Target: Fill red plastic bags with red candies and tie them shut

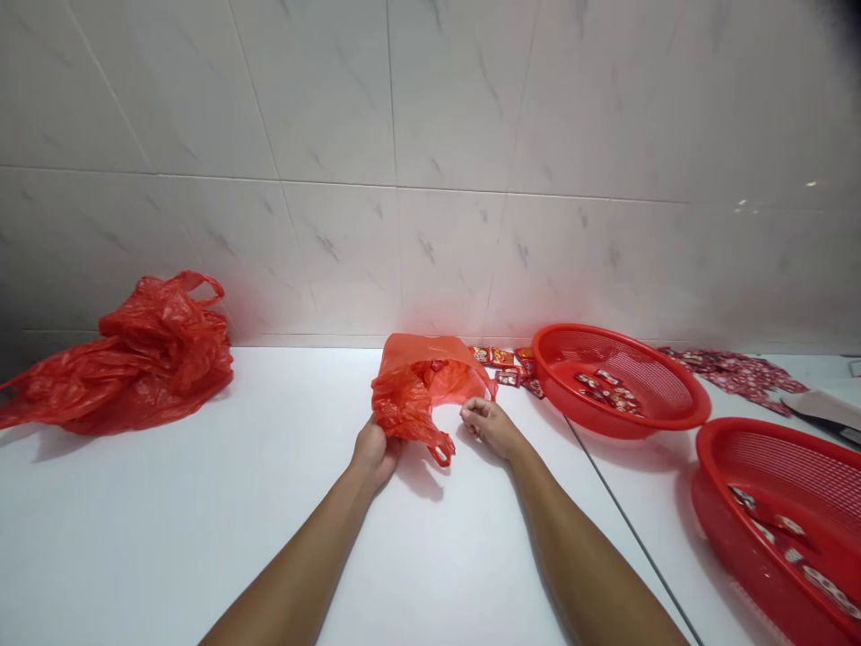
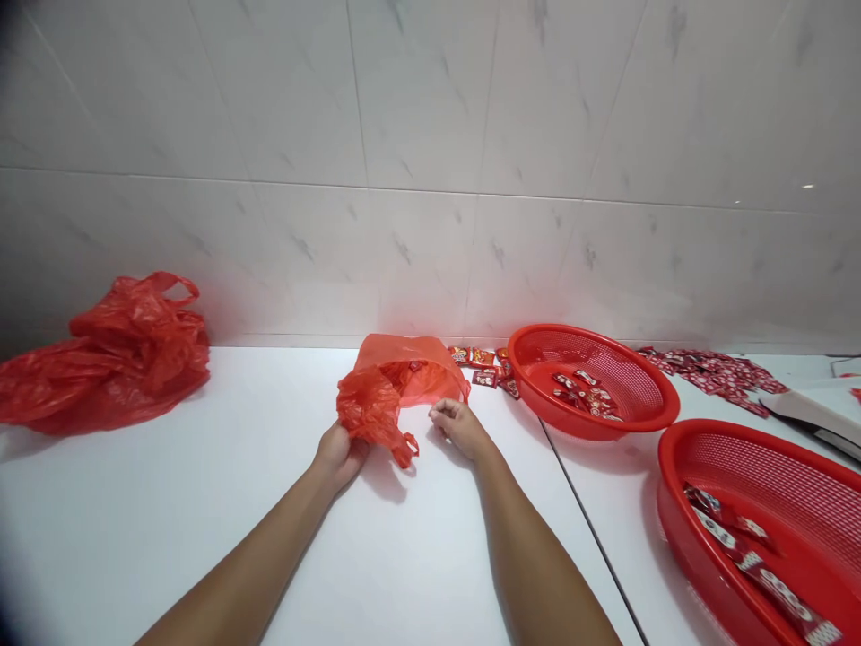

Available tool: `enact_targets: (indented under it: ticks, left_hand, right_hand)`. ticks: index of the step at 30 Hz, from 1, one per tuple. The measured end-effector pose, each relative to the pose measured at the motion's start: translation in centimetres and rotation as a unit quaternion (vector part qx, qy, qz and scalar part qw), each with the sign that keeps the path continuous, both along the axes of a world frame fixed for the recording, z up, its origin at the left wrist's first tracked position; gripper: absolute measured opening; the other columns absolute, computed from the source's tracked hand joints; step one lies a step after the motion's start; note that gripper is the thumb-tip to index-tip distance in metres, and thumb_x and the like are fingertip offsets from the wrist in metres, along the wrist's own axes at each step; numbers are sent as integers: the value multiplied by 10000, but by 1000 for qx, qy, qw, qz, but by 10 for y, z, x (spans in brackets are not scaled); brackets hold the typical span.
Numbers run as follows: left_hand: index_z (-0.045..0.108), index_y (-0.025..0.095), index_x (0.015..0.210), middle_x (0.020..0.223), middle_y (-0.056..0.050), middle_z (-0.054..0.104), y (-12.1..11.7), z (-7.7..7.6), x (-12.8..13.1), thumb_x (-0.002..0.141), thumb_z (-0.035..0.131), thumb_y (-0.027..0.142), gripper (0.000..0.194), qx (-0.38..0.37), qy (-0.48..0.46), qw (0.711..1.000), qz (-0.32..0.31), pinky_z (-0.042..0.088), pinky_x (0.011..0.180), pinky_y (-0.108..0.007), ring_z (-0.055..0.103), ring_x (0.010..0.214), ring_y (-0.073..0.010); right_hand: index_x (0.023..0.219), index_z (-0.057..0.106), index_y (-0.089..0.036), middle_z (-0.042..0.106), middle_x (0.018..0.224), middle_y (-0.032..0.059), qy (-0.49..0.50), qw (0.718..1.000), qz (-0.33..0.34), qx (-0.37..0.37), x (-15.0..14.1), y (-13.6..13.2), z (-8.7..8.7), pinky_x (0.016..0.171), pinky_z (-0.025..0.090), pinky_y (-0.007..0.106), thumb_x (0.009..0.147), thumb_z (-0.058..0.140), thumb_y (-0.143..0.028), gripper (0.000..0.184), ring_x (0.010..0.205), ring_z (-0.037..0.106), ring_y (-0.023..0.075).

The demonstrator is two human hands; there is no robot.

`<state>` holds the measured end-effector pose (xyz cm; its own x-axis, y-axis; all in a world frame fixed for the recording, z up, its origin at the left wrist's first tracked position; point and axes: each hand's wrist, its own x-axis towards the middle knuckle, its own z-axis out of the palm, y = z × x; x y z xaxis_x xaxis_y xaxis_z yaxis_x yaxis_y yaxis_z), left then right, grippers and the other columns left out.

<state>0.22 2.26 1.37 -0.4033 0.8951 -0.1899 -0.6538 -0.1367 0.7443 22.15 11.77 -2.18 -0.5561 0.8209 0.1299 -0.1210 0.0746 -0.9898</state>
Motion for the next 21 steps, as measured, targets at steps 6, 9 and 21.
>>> enact_targets:
  ticks: [6, 9, 21]
  left_hand:
    - [665, 154, 962, 836, -58, 726, -2, 4, 15, 825, 604, -21, 231, 1, -32, 999, -21, 642, 685, -302, 679, 700, -170]
    - [666, 148, 970, 811, -57, 719, -5, 2, 30, 823, 580, -47, 258, -15, -27, 999, -35, 640, 680, -301, 673, 682, -167]
    - [600, 175, 897, 879, -81, 696, -5, 9, -18, 884, 645, 135, 61, -91, 165, 977, 101, 599, 764, -359, 694, 781, -201]
  right_hand:
    - [1061, 717, -188, 733, 966, 62, 1, 999, 37, 10, -6, -38, 14, 751, 521, 303, 734, 850, -591, 535, 817, 645, 176]
    - [871, 717, -162, 684, 759, 14, -22, 1000, 15, 11, -12, -67, 10, 648, 459, 257, 774, 823, -494, 361, 684, 586, 144]
    - [745, 589, -202, 622, 769, 31, 101, 956, -275, 32, 39, -45, 16, 674, 467, 270, 925, 611, -703, 533, 711, 556, 150]
